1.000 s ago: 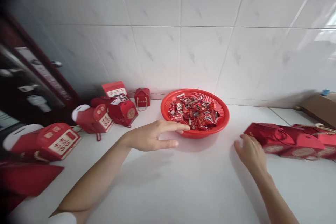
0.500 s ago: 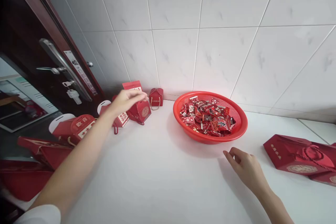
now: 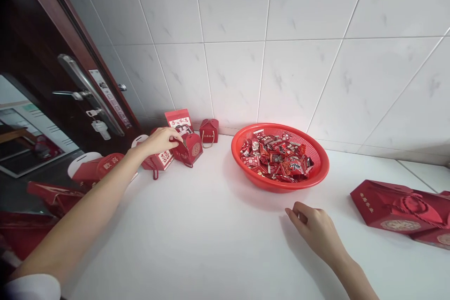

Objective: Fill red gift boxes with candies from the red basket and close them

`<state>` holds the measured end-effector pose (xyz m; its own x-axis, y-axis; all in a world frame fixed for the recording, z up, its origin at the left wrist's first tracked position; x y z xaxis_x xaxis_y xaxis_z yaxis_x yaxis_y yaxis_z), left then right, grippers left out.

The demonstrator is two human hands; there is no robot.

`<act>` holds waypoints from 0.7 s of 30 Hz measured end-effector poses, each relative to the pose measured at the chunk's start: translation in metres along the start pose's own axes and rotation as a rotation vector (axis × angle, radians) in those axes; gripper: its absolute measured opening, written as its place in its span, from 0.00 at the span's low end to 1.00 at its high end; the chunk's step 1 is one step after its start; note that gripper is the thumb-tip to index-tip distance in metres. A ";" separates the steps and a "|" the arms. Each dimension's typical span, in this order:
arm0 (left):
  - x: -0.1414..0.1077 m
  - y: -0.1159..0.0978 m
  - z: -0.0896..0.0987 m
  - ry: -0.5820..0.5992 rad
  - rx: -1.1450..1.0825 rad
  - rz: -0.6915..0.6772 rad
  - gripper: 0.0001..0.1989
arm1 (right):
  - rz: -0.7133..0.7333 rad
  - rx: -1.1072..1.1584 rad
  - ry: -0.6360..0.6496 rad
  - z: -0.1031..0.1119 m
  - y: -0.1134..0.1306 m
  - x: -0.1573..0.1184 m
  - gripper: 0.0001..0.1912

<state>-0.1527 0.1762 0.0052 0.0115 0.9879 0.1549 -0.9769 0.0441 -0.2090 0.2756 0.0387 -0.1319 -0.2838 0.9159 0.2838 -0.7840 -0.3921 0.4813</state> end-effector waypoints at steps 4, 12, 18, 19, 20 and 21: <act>-0.023 -0.027 0.014 0.053 -0.138 -0.089 0.10 | -0.002 0.051 -0.015 -0.003 0.001 -0.003 0.26; -0.122 -0.140 0.006 0.351 -0.445 -0.569 0.13 | 0.053 0.303 -0.119 0.006 0.035 0.001 0.22; -0.151 -0.204 -0.026 0.312 -0.320 -0.804 0.18 | 0.179 0.394 -0.289 0.057 0.076 0.024 0.15; -0.151 -0.210 -0.030 0.323 -0.315 -0.812 0.17 | 0.207 0.399 -0.218 0.058 0.087 0.029 0.15; -0.150 -0.214 -0.034 0.343 -0.310 -0.814 0.17 | 0.238 0.391 -0.126 0.057 0.098 0.034 0.14; -0.150 -0.218 -0.037 0.367 -0.304 -0.812 0.16 | 0.266 0.363 -0.034 0.056 0.110 0.038 0.12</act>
<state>0.0664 0.0238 -0.0080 0.7815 0.6209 0.0608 -0.5438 0.7257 -0.4214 0.2096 0.0259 -0.0222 -0.4260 0.7782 0.4614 -0.4398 -0.6239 0.6460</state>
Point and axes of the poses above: each hand's wrist, its own x-axis towards the middle knuckle, its own z-axis out of the back of the hand, y = z × x, the point moved 10 cm from there along x, towards the middle knuckle, and after that the axes turned 12 degrees about z, right-handed, at the moved point
